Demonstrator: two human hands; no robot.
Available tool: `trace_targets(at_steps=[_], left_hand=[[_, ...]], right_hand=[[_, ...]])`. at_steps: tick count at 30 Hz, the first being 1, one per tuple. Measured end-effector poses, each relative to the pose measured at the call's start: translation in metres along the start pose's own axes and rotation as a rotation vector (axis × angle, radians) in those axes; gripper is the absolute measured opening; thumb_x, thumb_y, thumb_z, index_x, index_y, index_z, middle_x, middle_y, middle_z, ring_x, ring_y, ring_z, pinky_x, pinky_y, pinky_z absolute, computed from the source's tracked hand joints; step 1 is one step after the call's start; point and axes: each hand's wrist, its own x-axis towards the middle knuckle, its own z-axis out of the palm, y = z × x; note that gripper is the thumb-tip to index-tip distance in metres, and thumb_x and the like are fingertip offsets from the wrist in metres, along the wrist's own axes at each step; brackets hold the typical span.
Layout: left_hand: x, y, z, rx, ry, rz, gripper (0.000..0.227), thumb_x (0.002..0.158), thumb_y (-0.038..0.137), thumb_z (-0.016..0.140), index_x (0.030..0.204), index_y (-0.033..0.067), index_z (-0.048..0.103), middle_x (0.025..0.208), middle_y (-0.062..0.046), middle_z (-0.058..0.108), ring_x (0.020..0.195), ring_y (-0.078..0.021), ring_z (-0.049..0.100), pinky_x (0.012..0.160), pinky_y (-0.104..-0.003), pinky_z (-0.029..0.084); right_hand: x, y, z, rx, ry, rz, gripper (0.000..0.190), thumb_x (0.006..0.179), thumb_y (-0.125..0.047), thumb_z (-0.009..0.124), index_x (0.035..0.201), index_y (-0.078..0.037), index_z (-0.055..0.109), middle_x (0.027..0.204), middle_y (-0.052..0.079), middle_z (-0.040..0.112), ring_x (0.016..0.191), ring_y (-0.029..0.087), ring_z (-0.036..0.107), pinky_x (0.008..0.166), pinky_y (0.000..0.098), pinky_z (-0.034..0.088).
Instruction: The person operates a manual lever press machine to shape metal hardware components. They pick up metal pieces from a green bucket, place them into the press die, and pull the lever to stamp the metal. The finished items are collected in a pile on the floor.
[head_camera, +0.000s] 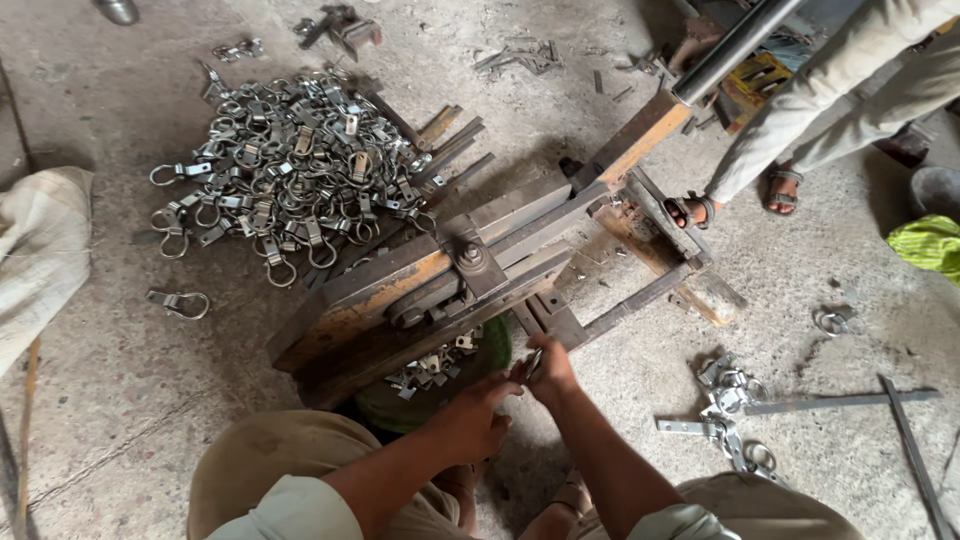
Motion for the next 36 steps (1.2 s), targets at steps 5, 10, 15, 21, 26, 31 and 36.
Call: trace_targets(at_steps=[5, 10, 15, 21, 26, 31, 36], left_hand=[[-0.004, 0.007, -0.005, -0.088, -0.052, -0.121, 0.038, 0.086, 0.012, 0.069, 0.123, 0.0074, 0.063, 0.126, -0.02, 0.066, 0.099, -0.0369, 0.071, 0.089, -0.043, 0.056], [0.003, 0.022, -0.014, -0.118, -0.147, -0.243, 0.037, 0.087, 0.016, 0.072, 0.122, 0.0099, 0.064, 0.101, -0.015, 0.073, 0.086, -0.0287, 0.074, 0.081, -0.041, 0.056], [0.005, 0.029, -0.021, -0.187, -0.216, -0.445, 0.038, 0.087, 0.019, 0.068, 0.124, 0.0133, 0.063, 0.086, -0.014, 0.076, 0.082, -0.0287, 0.075, 0.078, -0.041, 0.058], [0.007, 0.02, -0.018, -0.076, -0.104, -0.275, 0.036, 0.086, 0.021, 0.073, 0.12, 0.0117, 0.068, 0.094, -0.016, 0.074, 0.09, -0.0313, 0.073, 0.081, -0.042, 0.056], [0.007, 0.011, -0.013, -0.107, -0.069, -0.286, 0.033, 0.086, 0.02, 0.072, 0.118, 0.0108, 0.069, 0.099, -0.016, 0.076, 0.091, -0.0296, 0.075, 0.081, -0.041, 0.057], [0.009, 0.016, -0.016, -0.163, -0.109, -0.352, 0.033, 0.088, 0.02, 0.07, 0.119, 0.0099, 0.068, 0.098, -0.015, 0.077, 0.089, -0.0262, 0.077, 0.081, -0.039, 0.059], [0.008, 0.016, -0.016, -0.153, -0.123, -0.368, 0.033, 0.088, 0.019, 0.07, 0.12, 0.0087, 0.068, 0.095, -0.014, 0.077, 0.086, -0.0248, 0.077, 0.08, -0.038, 0.059]], right_hand=[[-0.032, -0.051, 0.009, -0.958, 0.296, -0.568, 0.036, 0.078, -0.021, 0.077, 0.107, -0.002, 0.068, 0.091, 0.014, 0.071, 0.072, 0.024, 0.066, 0.064, 0.0366, 0.055], [-0.076, -0.078, 0.067, -1.735, 0.403, -0.44, 0.063, 0.087, -0.044, 0.074, 0.139, -0.012, 0.057, 0.112, 0.013, 0.07, 0.095, 0.024, 0.072, 0.084, 0.0392, 0.06], [-0.096, -0.07, 0.088, -1.751, 0.35, -0.602, 0.066, 0.074, -0.037, 0.081, 0.135, -0.017, 0.065, 0.112, 0.011, 0.073, 0.098, 0.026, 0.074, 0.091, 0.0394, 0.059], [-0.104, -0.059, 0.1, -1.75, 0.275, -0.642, 0.065, 0.072, -0.039, 0.083, 0.132, -0.019, 0.067, 0.111, 0.011, 0.075, 0.103, 0.029, 0.073, 0.091, 0.0414, 0.059], [-0.107, -0.052, 0.105, -1.739, 0.266, -0.678, 0.064, 0.072, -0.041, 0.084, 0.129, -0.017, 0.068, 0.116, 0.012, 0.073, 0.105, 0.031, 0.072, 0.092, 0.0423, 0.058], [-0.109, -0.05, 0.106, -1.748, 0.278, -0.66, 0.065, 0.073, -0.04, 0.084, 0.131, -0.016, 0.067, 0.12, 0.012, 0.071, 0.107, 0.03, 0.071, 0.093, 0.0419, 0.058], [-0.107, -0.046, 0.104, -1.743, 0.26, -0.719, 0.067, 0.072, -0.037, 0.085, 0.132, -0.014, 0.065, 0.119, 0.013, 0.071, 0.106, 0.031, 0.071, 0.093, 0.0422, 0.058]])
